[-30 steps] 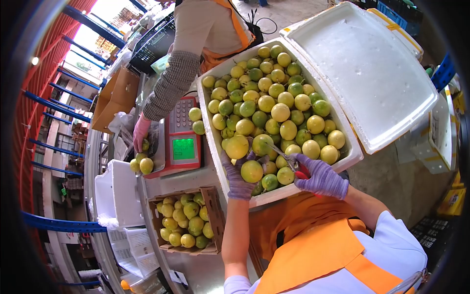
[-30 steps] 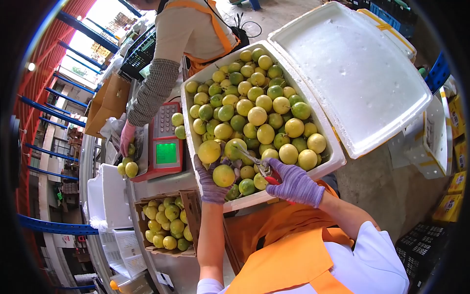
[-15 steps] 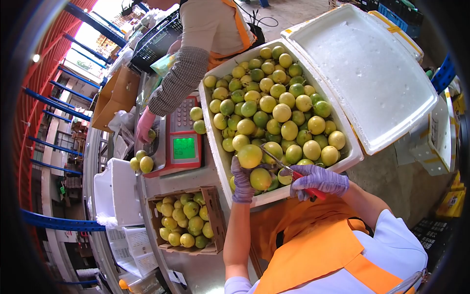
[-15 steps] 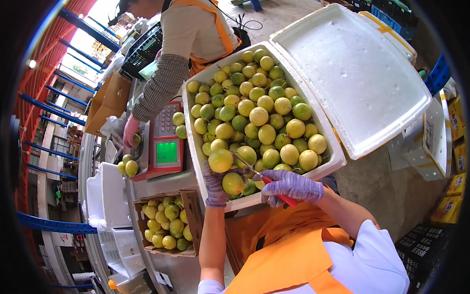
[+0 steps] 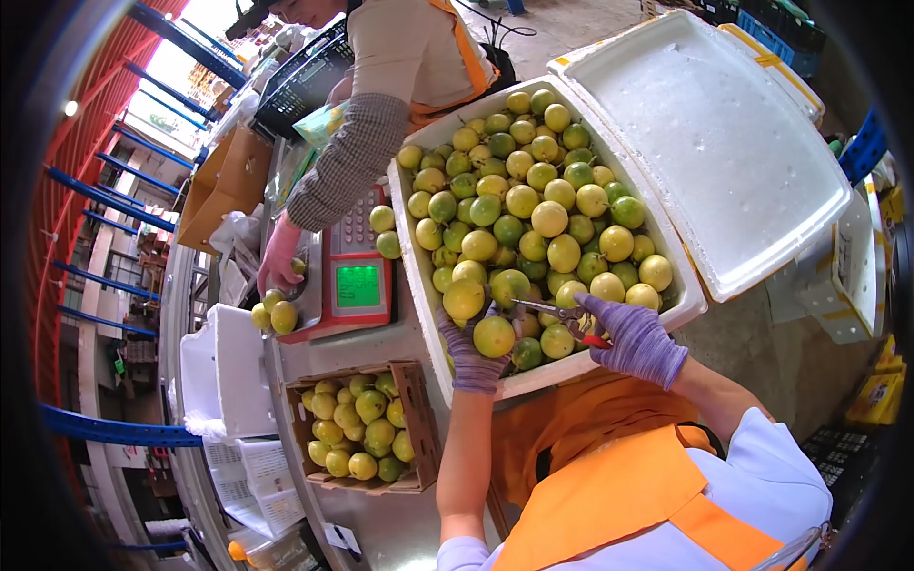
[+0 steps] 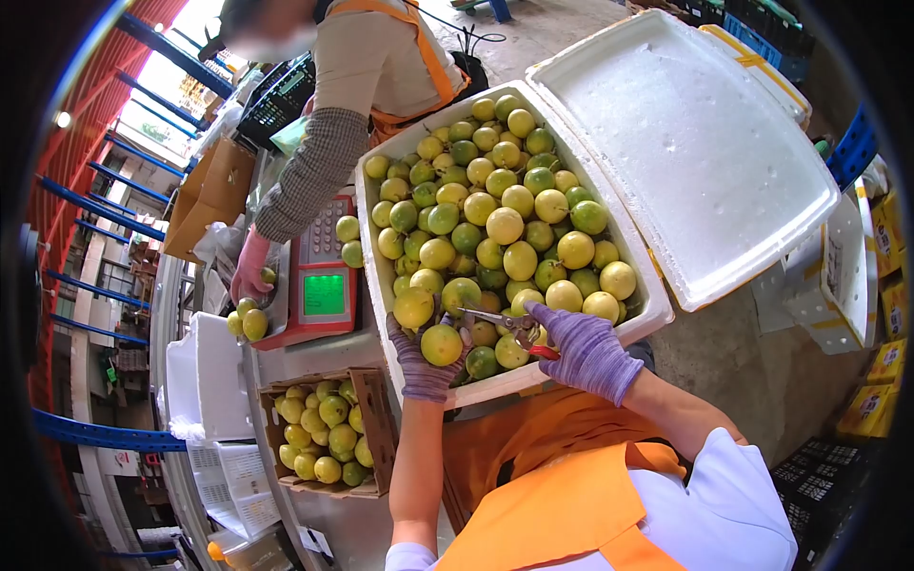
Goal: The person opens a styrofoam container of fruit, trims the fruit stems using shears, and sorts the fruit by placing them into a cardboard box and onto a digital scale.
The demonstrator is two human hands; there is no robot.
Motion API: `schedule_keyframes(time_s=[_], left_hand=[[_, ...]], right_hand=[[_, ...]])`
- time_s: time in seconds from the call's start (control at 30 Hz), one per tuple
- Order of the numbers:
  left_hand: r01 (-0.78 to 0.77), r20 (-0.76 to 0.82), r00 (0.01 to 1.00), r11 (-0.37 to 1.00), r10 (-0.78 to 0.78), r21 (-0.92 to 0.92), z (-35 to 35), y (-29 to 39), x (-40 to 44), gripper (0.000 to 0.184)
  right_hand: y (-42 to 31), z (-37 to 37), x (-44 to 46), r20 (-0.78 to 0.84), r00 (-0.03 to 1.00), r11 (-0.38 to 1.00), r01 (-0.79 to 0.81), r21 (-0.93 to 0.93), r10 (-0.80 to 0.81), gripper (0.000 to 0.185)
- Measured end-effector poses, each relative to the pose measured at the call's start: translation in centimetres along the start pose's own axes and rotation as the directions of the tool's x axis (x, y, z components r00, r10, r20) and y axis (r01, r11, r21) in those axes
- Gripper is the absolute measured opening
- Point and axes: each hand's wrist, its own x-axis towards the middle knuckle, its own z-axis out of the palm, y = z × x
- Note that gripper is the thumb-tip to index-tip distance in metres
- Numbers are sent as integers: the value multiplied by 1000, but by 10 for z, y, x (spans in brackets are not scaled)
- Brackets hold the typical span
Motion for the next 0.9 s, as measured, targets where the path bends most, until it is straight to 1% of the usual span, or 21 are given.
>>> schedule_keyframes(time_s=[0.07,0.17,0.27,0.37,0.4,0.47,0.5,0.57,0.6,0.63,0.67,0.7,0.73,0.8,0.83,0.87,0.9], left_hand=[[-44,-52,998,999,44,8,4,-4,-1,78],[-32,-47,998,999,34,42,4,-8,-4,79],[-29,27,999,994,26,108,3,-10,-6,82],[43,78,996,996,-49,72,3,-8,-11,85],[65,169,983,995,-76,74,-1,-6,-10,85],[106,344,930,991,-128,83,-9,-1,-8,86],[102,311,941,989,-130,105,-11,1,-8,86],[99,250,959,983,-136,153,3,4,-11,86],[-61,229,973,955,-7,291,7,6,-9,84],[-212,227,966,881,123,423,11,9,-8,83],[-346,244,937,766,250,542,14,13,-5,81],[-426,251,905,718,344,551,12,21,2,73],[-360,244,933,713,265,601,19,38,4,66],[-489,291,862,524,416,698,19,64,38,60],[-559,383,752,211,537,802,25,66,44,60],[-548,503,620,-125,602,827,32,66,49,60],[-458,636,483,-445,602,770,38,66,54,60]], right_hand=[[-1,3,-1,-70,997,994,30,-109,-38,79],[-2,9,3,-143,989,988,23,-155,-45,77],[-2,8,7,-128,992,998,14,-63,-22,69],[-2,-1,6,7,1000,959,-17,282,16,58],[3,5,5,12,1000,904,5,428,-11,57],[9,17,5,11,998,727,40,686,-66,54],[12,19,4,134,991,644,-100,758,-4,51],[6,8,2,381,921,433,-375,820,77,45],[3,6,1,380,921,432,-377,819,83,45],[1,4,0,378,921,431,-378,820,89,46],[0,3,0,377,921,430,-380,819,96,46],[2,3,-1,351,932,393,-355,848,86,47],[5,5,-3,323,943,357,-328,875,76,48],[12,7,-5,268,961,289,-277,917,71,50],[15,7,-7,240,968,256,-252,933,76,51],[17,6,-8,211,974,221,-224,949,82,52],[18,2,-12,182,979,238,-198,951,88,58]])
